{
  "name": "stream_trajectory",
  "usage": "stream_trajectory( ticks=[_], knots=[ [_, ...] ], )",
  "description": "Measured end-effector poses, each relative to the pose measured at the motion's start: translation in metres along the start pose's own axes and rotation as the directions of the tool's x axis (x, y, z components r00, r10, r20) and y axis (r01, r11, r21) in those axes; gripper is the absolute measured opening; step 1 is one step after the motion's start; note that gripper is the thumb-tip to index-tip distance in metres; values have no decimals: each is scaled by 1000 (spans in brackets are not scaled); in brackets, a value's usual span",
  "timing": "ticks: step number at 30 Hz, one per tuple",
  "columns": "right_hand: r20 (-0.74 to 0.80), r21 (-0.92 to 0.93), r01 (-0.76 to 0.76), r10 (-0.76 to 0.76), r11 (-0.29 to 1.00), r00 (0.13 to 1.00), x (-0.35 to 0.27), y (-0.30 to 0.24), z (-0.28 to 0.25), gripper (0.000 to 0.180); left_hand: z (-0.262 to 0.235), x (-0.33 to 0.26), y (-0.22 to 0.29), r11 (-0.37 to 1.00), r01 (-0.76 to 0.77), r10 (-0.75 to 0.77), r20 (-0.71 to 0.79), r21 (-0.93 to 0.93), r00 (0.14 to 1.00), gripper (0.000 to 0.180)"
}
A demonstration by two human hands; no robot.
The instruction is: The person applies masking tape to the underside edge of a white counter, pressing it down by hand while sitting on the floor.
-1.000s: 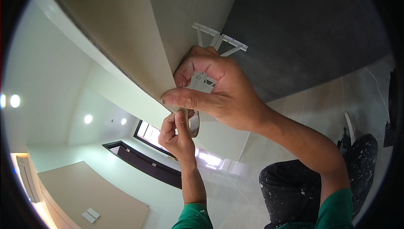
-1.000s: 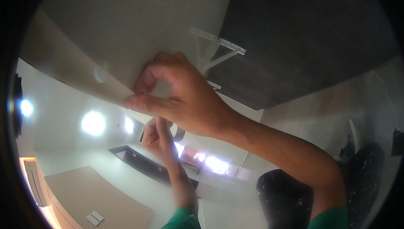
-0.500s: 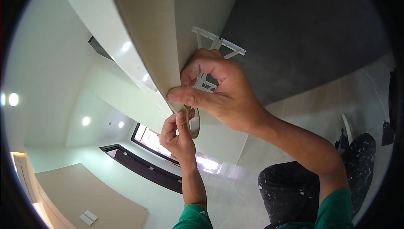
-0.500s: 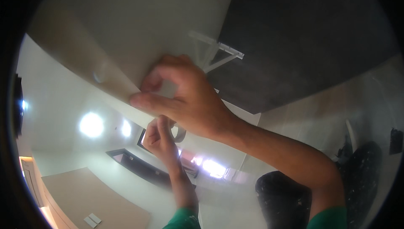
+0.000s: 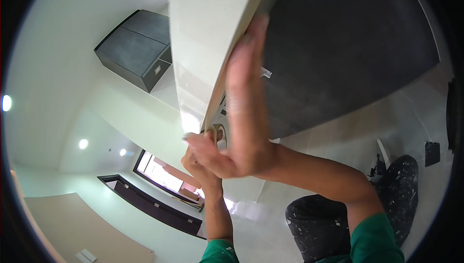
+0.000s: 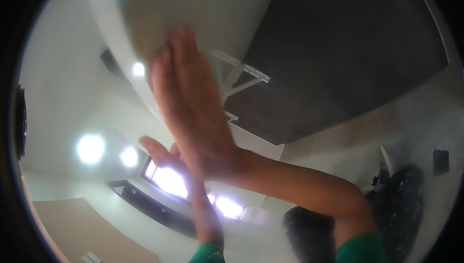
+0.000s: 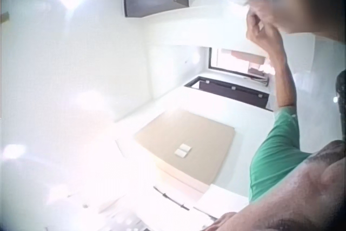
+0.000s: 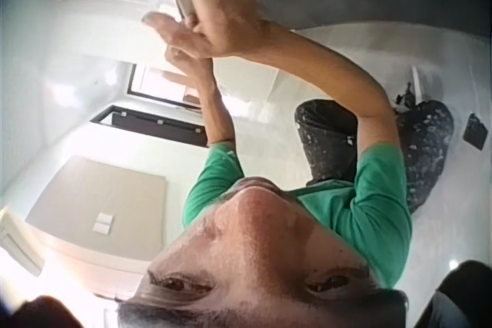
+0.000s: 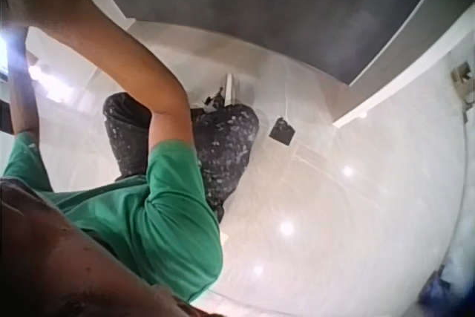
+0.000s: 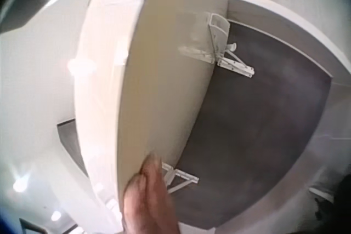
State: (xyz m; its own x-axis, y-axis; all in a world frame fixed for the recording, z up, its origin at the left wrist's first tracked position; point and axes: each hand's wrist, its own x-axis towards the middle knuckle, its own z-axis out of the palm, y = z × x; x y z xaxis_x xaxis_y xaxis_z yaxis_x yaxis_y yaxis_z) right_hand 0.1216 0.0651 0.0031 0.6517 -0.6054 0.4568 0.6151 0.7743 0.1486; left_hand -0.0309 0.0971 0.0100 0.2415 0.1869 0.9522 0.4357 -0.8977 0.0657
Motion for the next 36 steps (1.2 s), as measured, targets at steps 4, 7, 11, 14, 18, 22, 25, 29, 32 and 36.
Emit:
stream_trajectory(
  ticks=[4, 7, 11, 14, 18, 22, 25, 29, 32, 36],
  knots=[
    [179, -41, -81, 87, 996, 980, -49, -14, 7, 94, 5, -4, 2, 989, -105, 103, 22, 104, 994, 21],
    [361, -111, -124, 156, 986, 919, -63, -21, -12, 92, 5, 3, 15, 989, -97, 80, 148, 116, 986, 20],
    [356, -115, -144, 176, 983, 918, -64, -27, -10, 95, 7, -3, 3, 997, -71, 68, 63, 38, 996, 17],
    [369, -111, -108, 142, 988, 918, -56, -24, -14, 98, 10, -6, -2, 998, -63, 63, 70, 4, 996, 16],
    [383, -135, -78, 125, 988, 915, -47, -13, -30, 93, 8, -2, 4, 995, 5, 6, 104, -100, 995, 15],
    [134, 97, -394, 381, 914, 915, -47, -4, -38, 58, 5, -1, -1, 997, -32, 41, 131, -70, 991, 17],
    [306, 215, -688, 621, 693, 722, -54, 5, -43, 39, 8, 0, -1, 993, 8, 9, 139, -120, 990, 18],
    [503, 175, -894, 743, 412, 441, -65, 11, -47, 34, 11, -5, -6, 981, 93, -62, 179, -171, 982, 18],
    [582, 146, -924, 725, 352, 368, -69, 13, -46, 32, 15, -7, -7, 990, 31, -9, 154, -140, 988, 15],
    [613, -10, -899, 713, 437, 340, -82, 13, -61, 38, 21, -11, -15, 987, -26, 37, 71, -159, 997, 15]
  ],
)
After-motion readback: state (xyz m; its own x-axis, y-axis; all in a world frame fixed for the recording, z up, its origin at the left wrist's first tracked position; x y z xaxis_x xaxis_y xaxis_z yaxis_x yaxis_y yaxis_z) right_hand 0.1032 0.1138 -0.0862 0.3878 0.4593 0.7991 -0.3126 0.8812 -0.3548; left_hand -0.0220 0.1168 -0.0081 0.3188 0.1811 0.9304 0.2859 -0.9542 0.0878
